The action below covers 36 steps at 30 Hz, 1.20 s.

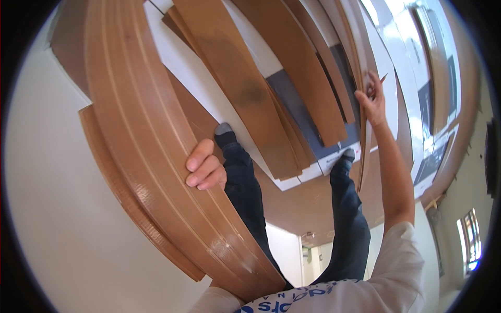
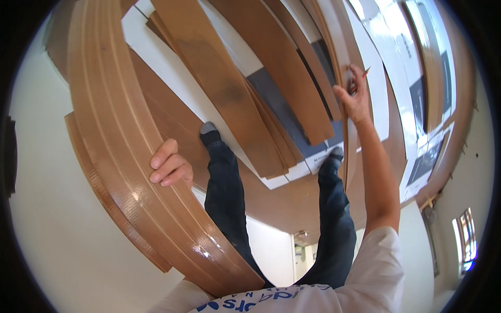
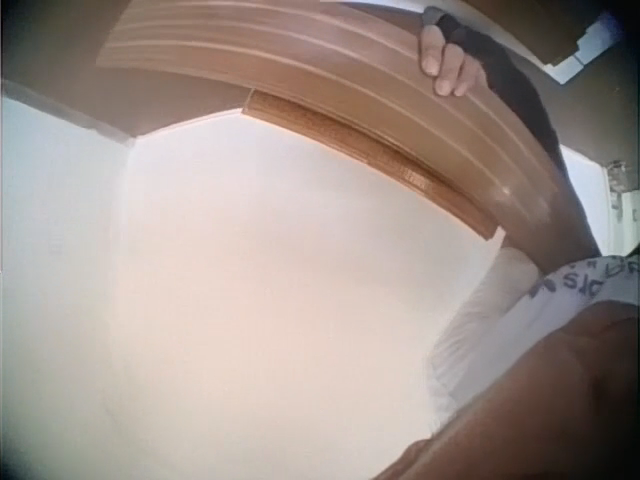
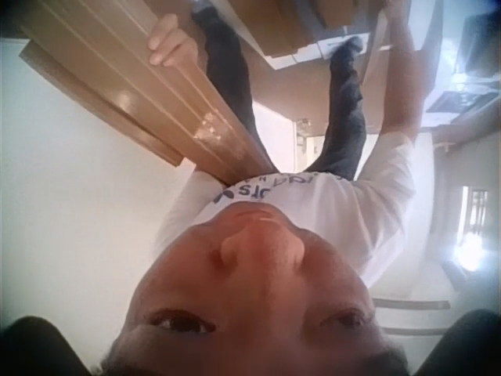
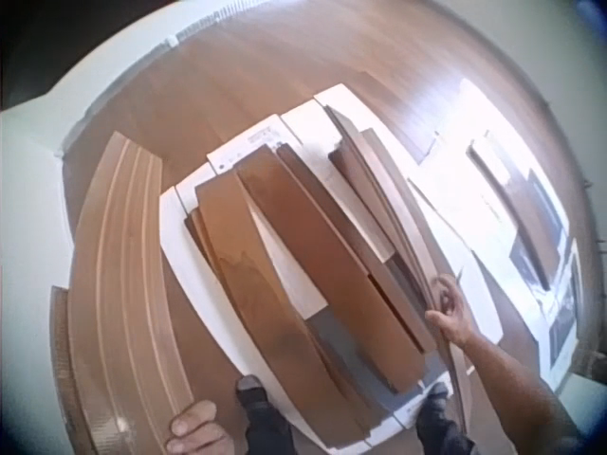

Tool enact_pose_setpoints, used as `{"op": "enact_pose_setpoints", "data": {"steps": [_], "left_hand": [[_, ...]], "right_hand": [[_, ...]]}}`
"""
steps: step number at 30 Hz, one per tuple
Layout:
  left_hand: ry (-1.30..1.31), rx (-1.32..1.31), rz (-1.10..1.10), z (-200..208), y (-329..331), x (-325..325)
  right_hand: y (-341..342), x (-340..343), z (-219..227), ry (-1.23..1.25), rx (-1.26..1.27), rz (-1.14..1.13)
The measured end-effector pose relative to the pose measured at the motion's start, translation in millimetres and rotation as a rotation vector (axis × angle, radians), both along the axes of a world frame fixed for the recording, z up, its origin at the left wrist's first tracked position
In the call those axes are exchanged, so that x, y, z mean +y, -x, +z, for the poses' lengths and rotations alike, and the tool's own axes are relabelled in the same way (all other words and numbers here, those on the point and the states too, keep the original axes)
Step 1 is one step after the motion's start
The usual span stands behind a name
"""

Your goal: The person cuts a flooring plank using a table saw, carries the planks into a room, and installs them onto the floor by hand, applying sealant with a caulk gun.

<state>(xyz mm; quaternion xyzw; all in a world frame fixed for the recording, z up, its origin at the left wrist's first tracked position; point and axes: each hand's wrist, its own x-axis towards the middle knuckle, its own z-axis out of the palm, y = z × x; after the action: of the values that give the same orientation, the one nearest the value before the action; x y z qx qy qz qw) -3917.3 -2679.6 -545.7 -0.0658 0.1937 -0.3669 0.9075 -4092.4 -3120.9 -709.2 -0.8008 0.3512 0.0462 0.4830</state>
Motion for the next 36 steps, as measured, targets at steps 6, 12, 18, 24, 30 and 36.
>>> {"op": "enact_pose_setpoints", "data": {"steps": [6, 12, 18, 24, 30, 36], "left_hand": [[0.02, 0.09, 0.048, -1.1, 3.7, 0.6], [-0.007, 0.07, 0.033, -5.2, 10.0, -0.2], [-0.019, 0.043, 0.022, 1.4, 9.4, 8.8], [0.093, -0.067, -0.111, -11.2, 0.8, -3.5], [0.148, -0.154, -0.049, -16.7, 1.7, -11.5], [0.166, -0.15, -0.071, -13.6, -6.4, -9.6]], "right_hand": [[44.5, -23.0, 7.0, 0.474, 0.132, -0.003], [114.6, -45.3, 0.5, 0.75, 0.282, -0.024], [114.2, -37.8, -12.4, 0.848, 0.277, 0.062], [80.4, -7.3, -3.9, 0.683, 0.212, -0.005], [20.2, 34.5, -26.7, 0.717, 0.043, 0.1], [-38.9, 90.6, -52.8, 0.71, 0.053, 0.183]]}}
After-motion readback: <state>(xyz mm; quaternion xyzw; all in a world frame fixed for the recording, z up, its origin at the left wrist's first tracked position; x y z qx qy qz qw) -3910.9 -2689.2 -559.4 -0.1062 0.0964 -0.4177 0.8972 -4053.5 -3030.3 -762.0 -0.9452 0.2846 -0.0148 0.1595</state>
